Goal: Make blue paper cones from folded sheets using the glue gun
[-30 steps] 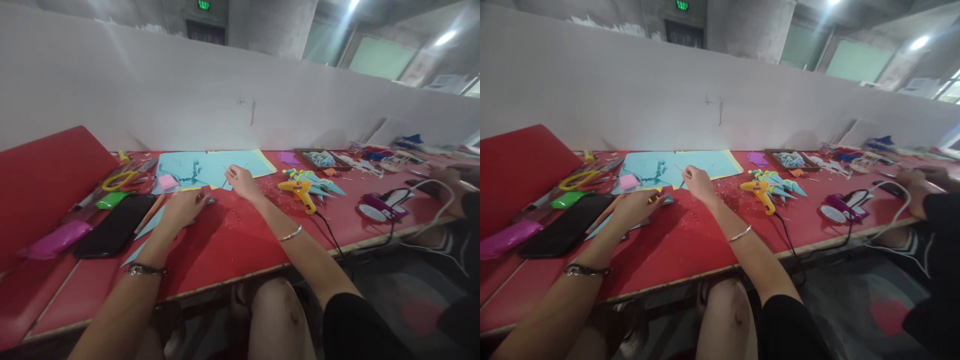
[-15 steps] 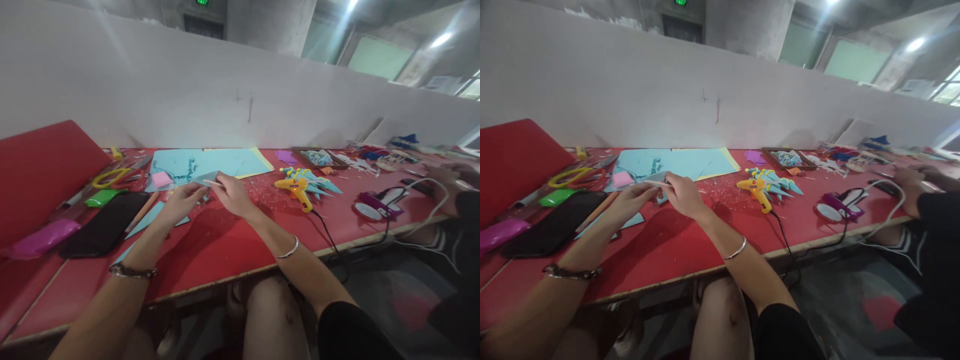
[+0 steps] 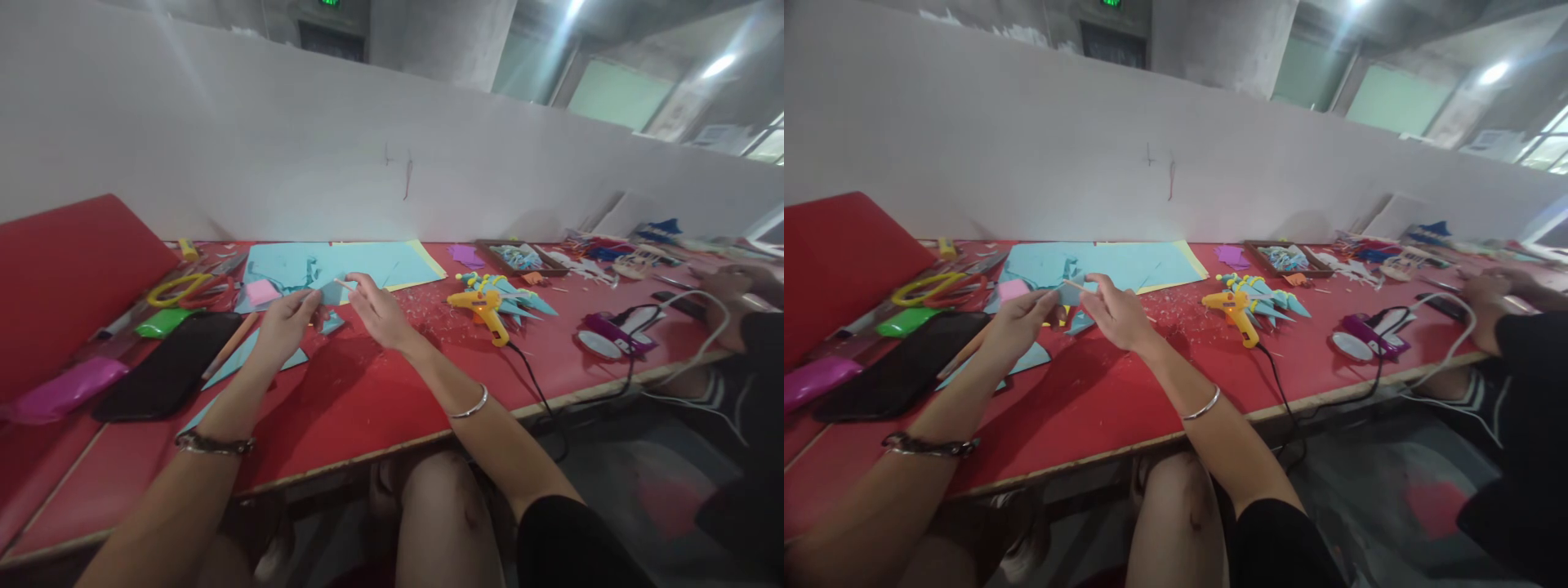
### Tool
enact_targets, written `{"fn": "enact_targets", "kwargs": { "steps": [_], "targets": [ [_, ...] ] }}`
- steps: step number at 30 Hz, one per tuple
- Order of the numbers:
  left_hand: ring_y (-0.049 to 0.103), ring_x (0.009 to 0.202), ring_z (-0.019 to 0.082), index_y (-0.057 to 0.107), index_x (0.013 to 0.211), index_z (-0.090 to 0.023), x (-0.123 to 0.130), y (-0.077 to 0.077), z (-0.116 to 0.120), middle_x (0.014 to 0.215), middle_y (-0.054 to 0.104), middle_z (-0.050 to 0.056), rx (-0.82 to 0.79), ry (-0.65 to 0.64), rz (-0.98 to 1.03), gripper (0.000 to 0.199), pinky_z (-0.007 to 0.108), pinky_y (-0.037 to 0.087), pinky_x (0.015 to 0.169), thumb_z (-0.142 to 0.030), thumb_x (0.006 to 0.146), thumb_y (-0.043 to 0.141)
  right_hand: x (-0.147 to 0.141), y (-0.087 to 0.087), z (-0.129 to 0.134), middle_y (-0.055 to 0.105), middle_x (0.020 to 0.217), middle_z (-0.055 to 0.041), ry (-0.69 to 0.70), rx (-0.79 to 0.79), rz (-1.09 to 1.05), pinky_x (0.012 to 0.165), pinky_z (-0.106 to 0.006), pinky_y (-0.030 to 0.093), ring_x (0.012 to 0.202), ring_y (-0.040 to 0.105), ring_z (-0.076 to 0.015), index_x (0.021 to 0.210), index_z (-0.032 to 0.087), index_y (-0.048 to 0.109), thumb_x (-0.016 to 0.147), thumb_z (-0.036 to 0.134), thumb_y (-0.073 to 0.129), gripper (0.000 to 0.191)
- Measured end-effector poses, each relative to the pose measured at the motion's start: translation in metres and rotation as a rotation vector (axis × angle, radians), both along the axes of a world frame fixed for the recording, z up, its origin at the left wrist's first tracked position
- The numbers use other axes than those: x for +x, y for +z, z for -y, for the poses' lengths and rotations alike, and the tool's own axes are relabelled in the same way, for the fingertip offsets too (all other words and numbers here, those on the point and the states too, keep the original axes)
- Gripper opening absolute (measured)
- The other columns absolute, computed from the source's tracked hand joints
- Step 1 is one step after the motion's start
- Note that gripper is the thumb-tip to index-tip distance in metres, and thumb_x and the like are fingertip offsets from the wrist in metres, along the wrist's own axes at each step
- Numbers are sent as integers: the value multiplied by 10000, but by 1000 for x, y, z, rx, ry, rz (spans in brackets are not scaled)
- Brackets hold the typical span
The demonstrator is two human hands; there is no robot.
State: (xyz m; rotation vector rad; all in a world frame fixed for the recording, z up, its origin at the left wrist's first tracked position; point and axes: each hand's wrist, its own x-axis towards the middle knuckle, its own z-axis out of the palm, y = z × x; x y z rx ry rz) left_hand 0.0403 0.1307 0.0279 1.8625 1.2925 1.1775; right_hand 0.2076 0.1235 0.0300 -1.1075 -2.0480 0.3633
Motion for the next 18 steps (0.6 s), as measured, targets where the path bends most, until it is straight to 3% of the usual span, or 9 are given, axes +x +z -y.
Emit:
{"fn": "enact_targets", "kwargs": {
  "steps": [5, 11, 14, 18],
  "targets": [
    [520, 490, 110, 592, 707, -156, 2, -1, 1, 642, 649, 42, -53, -54, 61, 382, 261, 463, 604, -454, 806, 375, -3, -4, -2, 601, 755, -8, -42, 37, 130, 741, -272, 319, 727, 561, -138, 1310, 91, 277, 906, 365, 250, 489],
    [564, 528, 131, 632, 668, -141, 4, -3, 1, 612, 648, 60, -95, -72, 98, 477, 282, 477, 656, -473, 822, 326, -6, -5, -3, 631, 725, -1, -45, -19, 169, 764, -271, 330, 760, 587, -142, 1344, 85, 236, 907, 375, 284, 527],
    [586, 579, 148, 628, 661, -149, 5, -2, 3, 585, 632, 54, -90, -85, 93, 519, 284, 475, 684, -492, 832, 277, -6, -4, -2, 657, 797, -17, -16, 1, 204, 823, -291, 327, 854, 590, -148, 1251, 162, 418, 911, 375, 285, 423],
    [566, 562, 147, 599, 709, -161, 7, 3, 8, 626, 635, 34, -34, -122, -16, 441, 273, 461, 623, -537, 780, 379, -5, -4, -2, 661, 908, -11, 21, 34, 286, 866, -310, 335, 934, 576, -157, 912, 233, 637, 899, 332, 330, 323]
  ]
}}
